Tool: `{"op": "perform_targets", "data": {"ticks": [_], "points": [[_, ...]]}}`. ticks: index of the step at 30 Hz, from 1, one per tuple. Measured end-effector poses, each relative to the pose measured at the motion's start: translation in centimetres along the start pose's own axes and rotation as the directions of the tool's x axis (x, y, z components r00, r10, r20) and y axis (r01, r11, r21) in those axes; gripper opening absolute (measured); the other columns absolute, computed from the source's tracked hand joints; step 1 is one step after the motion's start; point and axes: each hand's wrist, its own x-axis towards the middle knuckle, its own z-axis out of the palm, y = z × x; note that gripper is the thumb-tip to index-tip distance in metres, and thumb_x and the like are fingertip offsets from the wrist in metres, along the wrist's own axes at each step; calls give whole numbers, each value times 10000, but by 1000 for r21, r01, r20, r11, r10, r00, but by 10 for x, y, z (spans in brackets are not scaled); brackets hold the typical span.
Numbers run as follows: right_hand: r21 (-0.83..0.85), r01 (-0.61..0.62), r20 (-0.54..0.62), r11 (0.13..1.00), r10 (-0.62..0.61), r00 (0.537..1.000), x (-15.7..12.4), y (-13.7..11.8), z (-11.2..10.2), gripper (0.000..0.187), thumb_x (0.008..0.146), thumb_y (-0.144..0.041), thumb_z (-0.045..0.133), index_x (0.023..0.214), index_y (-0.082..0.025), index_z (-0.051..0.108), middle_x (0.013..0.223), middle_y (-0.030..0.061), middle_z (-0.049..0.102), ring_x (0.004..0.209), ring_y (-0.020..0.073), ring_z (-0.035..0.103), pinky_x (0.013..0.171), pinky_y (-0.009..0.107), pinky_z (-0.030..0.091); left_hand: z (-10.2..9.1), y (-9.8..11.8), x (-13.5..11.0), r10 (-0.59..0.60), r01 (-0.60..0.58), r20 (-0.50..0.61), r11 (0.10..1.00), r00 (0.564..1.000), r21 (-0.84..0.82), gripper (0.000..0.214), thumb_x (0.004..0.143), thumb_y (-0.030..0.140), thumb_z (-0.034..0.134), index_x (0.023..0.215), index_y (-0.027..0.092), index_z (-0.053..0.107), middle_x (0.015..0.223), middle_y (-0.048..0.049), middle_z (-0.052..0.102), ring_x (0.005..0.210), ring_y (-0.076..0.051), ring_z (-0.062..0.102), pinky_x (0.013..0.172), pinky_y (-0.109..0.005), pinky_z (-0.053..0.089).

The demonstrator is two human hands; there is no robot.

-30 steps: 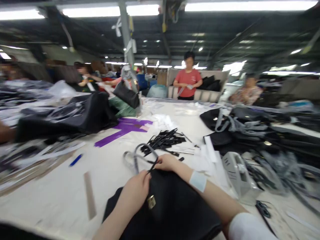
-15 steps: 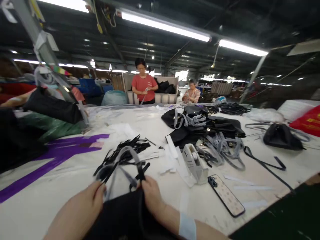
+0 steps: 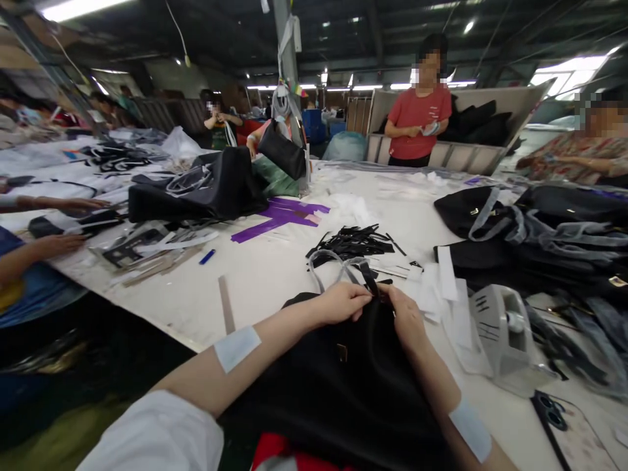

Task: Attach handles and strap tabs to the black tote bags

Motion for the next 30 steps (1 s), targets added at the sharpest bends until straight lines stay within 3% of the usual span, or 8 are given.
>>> {"op": "perform_targets", "data": {"ticks": [4,8,16,19,21,23,26,30], "points": [[-126,67,-4,990,-68,998,2,7,-5,305,896,-319,427,1048,-215,670,1082,64,672,1035,231,591,949,377,431,12,-9,7,-49,48,-2,976,999,-211,343,891,436,420,857,148,604,503,67,460,405,-54,316,453,-203,258],[-325,217,-30,921,-240,970,2,0,-9,283,853,-222,469,1064,-220,657,1056,76,660,1017,233,595,932,390,455,9,-6,8,-57,55,-1,963,998,-264,324,892,406,424,892,132,597,516,69,448,388,-43,312,422,-194,238],[-462,350,-323,815,-522,789,0,-21,-16,155,873,-205,566,974,-213,684,955,69,680,912,224,631,859,394,506,-35,23,18,-89,103,111,987,990,-121,235,869,299,503,998,134,609,632,18,591,497,-77,545,492,-180,405],[-378,289,-449,880,-447,774,-3,-17,-18,184,855,-249,613,1021,-204,677,989,80,668,808,200,635,740,352,538,-24,27,23,-100,99,22,994,995,41,209,879,230,457,1010,136,589,642,10,617,499,-97,555,528,-216,448],[-317,220,-469,922,-354,809,-4,-11,-23,299,831,-296,638,1113,-200,652,1062,94,647,712,170,624,644,318,541,-12,28,24,-42,79,-174,973,984,217,206,861,199,464,1024,144,578,664,-4,639,568,-131,588,602,-255,476],[-298,155,-389,942,-268,881,-3,-4,-30,328,805,-334,648,1105,-201,664,1076,94,649,702,169,632,641,313,541,1,27,22,72,61,-343,930,936,361,209,851,190,474,1029,163,578,716,-20,661,695,-170,626,703,-289,488],[-314,32,-152,949,-83,985,-1,6,-44,207,772,-366,657,887,-208,726,901,60,700,761,210,657,712,336,531,12,23,17,161,31,-403,902,901,430,206,874,206,442,1009,197,598,789,-26,676,786,-190,639,767,-307,491],[-274,-160,-67,948,147,987,-2,7,-54,255,790,-435,634,810,-193,710,659,25,664,586,190,616,604,319,494,20,18,9,201,-1,-399,894,894,448,254,895,227,434,1065,227,623,941,-22,703,884,-189,648,842,-314,492]]}}
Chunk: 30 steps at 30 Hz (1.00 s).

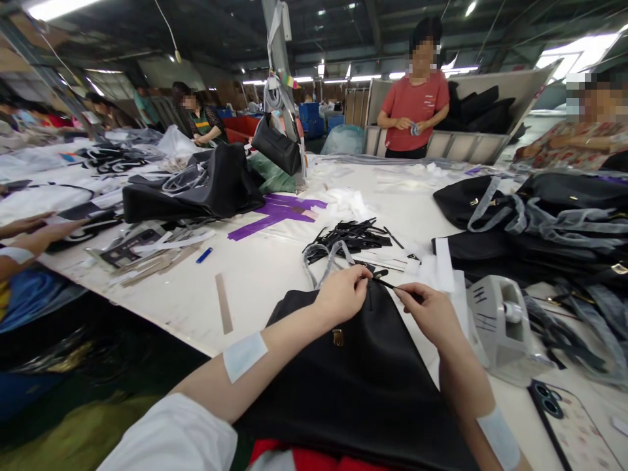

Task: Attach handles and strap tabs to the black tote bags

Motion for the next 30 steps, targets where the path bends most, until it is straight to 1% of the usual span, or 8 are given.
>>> {"op": "perform_targets", "data": {"ticks": [2,4,6,10,16,19,27,30], "points": [[120,12,39,993,-17,999,-3,-4,1,276,801,-453,624,819,-188,698,669,23,655,589,177,603,597,300,488,0,1,-4,71,-71,4,997,997,-10,301,904,254,448,1160,245,608,1113,-18,685,1006,-186,630,917,-310,471],[254,37,95,966,-63,993,-7,-9,4,272,803,-451,630,838,-188,693,701,20,652,603,163,590,593,281,484,-2,2,-5,148,-148,31,989,988,-10,340,916,278,449,1226,254,588,1206,-12,654,1082,-180,605,965,-305,447],[331,36,136,943,-85,987,-10,-13,8,272,801,-448,643,862,-187,689,681,10,634,578,147,564,565,265,467,-5,3,-5,204,-205,73,979,976,15,334,927,293,437,1214,258,605,1191,-11,663,1074,-176,609,957,-301,451],[371,12,145,928,-71,987,-12,-14,12,263,794,-440,671,852,-184,686,612,-12,589,539,125,521,527,244,424,-14,3,-4,266,-277,127,958,956,74,293,933,291,431,1128,255,647,1098,-9,696,997,-172,633,883,-283,478],[404,-25,164,915,-46,985,-10,-9,14,282,762,-443,709,853,-177,686,617,-5,601,540,128,524,523,248,422,-19,2,-4,280,-303,164,943,946,136,269,933,291,427,1082,239,644,1047,-20,699,950,-181,636,832,-284,487],[427,-37,169,904,-39,985,-10,-11,15,291,739,-433,729,865,-175,682,638,1,614,551,134,536,529,251,434,-18,3,-5,261,-286,162,945,952,157,255,923,273,433,1063,233,642,1027,-24,700,923,-186,638,823,-294,489],[529,-6,27,849,-10,1000,-12,-14,21,223,711,-353,754,834,-187,672,616,-14,603,560,131,541,551,248,448,-14,6,-8,234,-247,113,963,966,111,236,918,282,435,1008,224,645,969,-21,699,874,-186,634,793,-293,487],[573,15,11,820,-25,1000,-13,-13,23,196,734,-334,738,844,-191,662,601,-15,600,561,135,547,550,251,450,-15,7,-9,236,-249,119,963,964,105,242,923,294,430,1016,226,643,966,-26,695,875,-190,630,793,-297,485]]}}
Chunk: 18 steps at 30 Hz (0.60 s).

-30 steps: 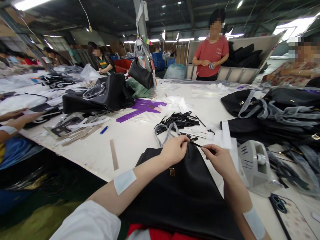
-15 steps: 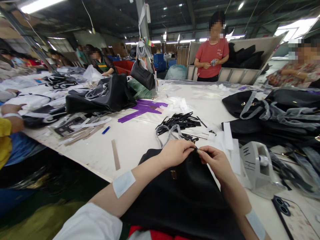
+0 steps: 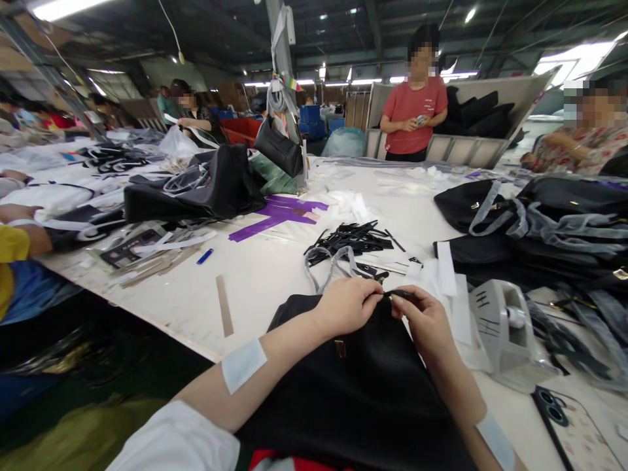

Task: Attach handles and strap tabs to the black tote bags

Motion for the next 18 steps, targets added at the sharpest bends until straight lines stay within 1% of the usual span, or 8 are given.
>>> {"op": "perform_targets", "data": {"ticks": [2,5,7,11,14,16,18], "points": [[-10,3,24,1000,-3,1000,-1,-1,1,189,743,-338,725,839,-191,655,605,-11,601,558,140,554,550,259,462,-1,2,-1,8,-8,7,1000,1000,-3,249,930,315,424,1016,226,640,964,-29,693,875,-191,627,795,-298,483],[-97,23,76,995,-15,997,-3,-4,3,188,739,-345,718,823,-190,652,645,-1,617,565,152,576,559,276,491,-3,4,-2,18,-18,24,1000,1000,12,258,936,341,420,969,219,645,936,-33,691,864,-188,623,793,-291,477],[-128,51,88,991,-40,995,-4,-6,5,174,742,-341,711,810,-193,650,669,4,625,573,156,588,567,279,502,-4,6,-2,27,-28,35,999,999,32,261,939,332,412,939,219,647,913,-32,688,853,-183,621,783,-281,472],[-125,110,47,986,-105,993,-5,-7,7,140,745,-314,710,791,-198,646,686,3,627,587,152,588,584,273,504,-4,8,-3,37,-39,33,997,999,68,268,944,296,389,910,220,643,891,-30,684,836,-175,618,747,-266,463],[-121,129,32,984,-126,991,-5,-6,8,136,739,-306,713,769,-198,636,688,4,622,601,155,581,591,274,503,-2,8,-3,26,-27,12,997,1000,76,259,940,287,395,898,216,640,886,-28,684,825,-175,619,732,-266,460],[-106,124,66,987,-117,991,-5,-6,8,142,736,-312,706,773,-198,629,675,1,611,588,151,568,577,271,495,0,8,-3,17,-17,3,997,1000,74,237,931,275,408,897,212,634,885,-27,683,819,-176,621,728,-269,460],[-80,102,120,992,-92,989,-5,-4,8,153,738,-324,691,770,-201,606,633,-16,572,534,134,528,523,256,466,2,9,-3,14,-15,10,997,1000,72,212,918,259,422,893,205,625,881,-29,680,816,-180,622,724,-275,465]]}}
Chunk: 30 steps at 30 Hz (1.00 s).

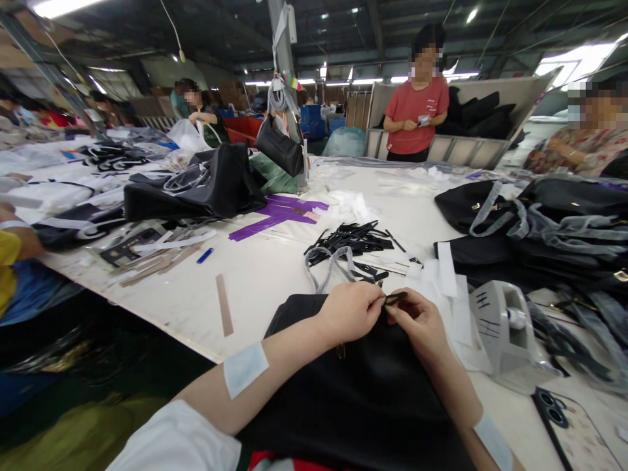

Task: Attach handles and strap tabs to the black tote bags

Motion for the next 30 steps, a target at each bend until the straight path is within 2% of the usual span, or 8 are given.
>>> {"op": "perform_targets", "data": {"ticks": [6,9,13,16,19,24,27,30], "points": [[89,-66,128,994,54,990,0,5,0,223,773,-361,652,725,-217,488,577,-59,457,455,98,410,430,216,343,7,4,-2,-10,11,37,999,999,-37,191,893,233,429,863,189,613,881,-53,674,844,-205,632,768,-319,483],[43,-95,90,995,91,992,0,2,0,287,795,-400,652,673,-212,473,524,-60,436,441,97,390,435,222,320,-1,0,-2,-68,73,28,968,997,-241,156,856,225,477,920,189,614,948,-64,681,912,-213,633,833,-343,482],[72,-99,14,992,99,995,-1,0,0,256,782,-423,672,717,-202,559,511,-49,458,439,106,393,440,238,308,-25,-13,-1,-63,290,316,595,947,-749,242,867,205,404,1049,157,556,955,-98,694,832,-182,670,754,-313,518],[131,-93,4,987,93,996,-1,4,-1,225,785,-410,673,758,-198,602,492,-53,448,429,107,378,431,242,287,-35,-20,0,66,350,395,349,916,-870,286,811,124,459,1089,151,519,1011,-117,686,874,-172,677,785,-301,514],[141,-85,-23,986,89,996,-1,8,-1,195,795,-387,674,781,-200,619,481,-58,447,433,109,379,444,245,282,-32,-21,0,2,273,305,443,952,-854,256,810,150,544,1066,146,537,920,-87,687,817,-155,665,783,-296,509],[129,-20,-73,991,29,997,0,4,-1,154,785,-349,689,788,-210,624,625,-22,537,579,138,473,577,266,386,-29,-18,1,-53,47,0,903,999,-427,220,881,343,535,830,174,666,878,-57,654,886,-183,612,877,-339,466],[139,-2,-89,990,14,996,1,2,0,140,783,-345,682,833,-223,637,726,-5,580,636,149,504,616,274,419,-30,-16,1,57,-73,-60,947,997,-314,173,881,287,532,867,190,674,1061,-65,637,1030,-189,574,942,-324,438],[146,-1,-105,989,17,994,0,2,0,135,792,-327,678,881,-230,648,704,-11,587,612,146,513,606,271,433,-26,-12,2,20,-17,7,946,1000,-324,182,898,267,484,930,204,652,945,-32,673,901,-167,610,848,-297,474]]}}
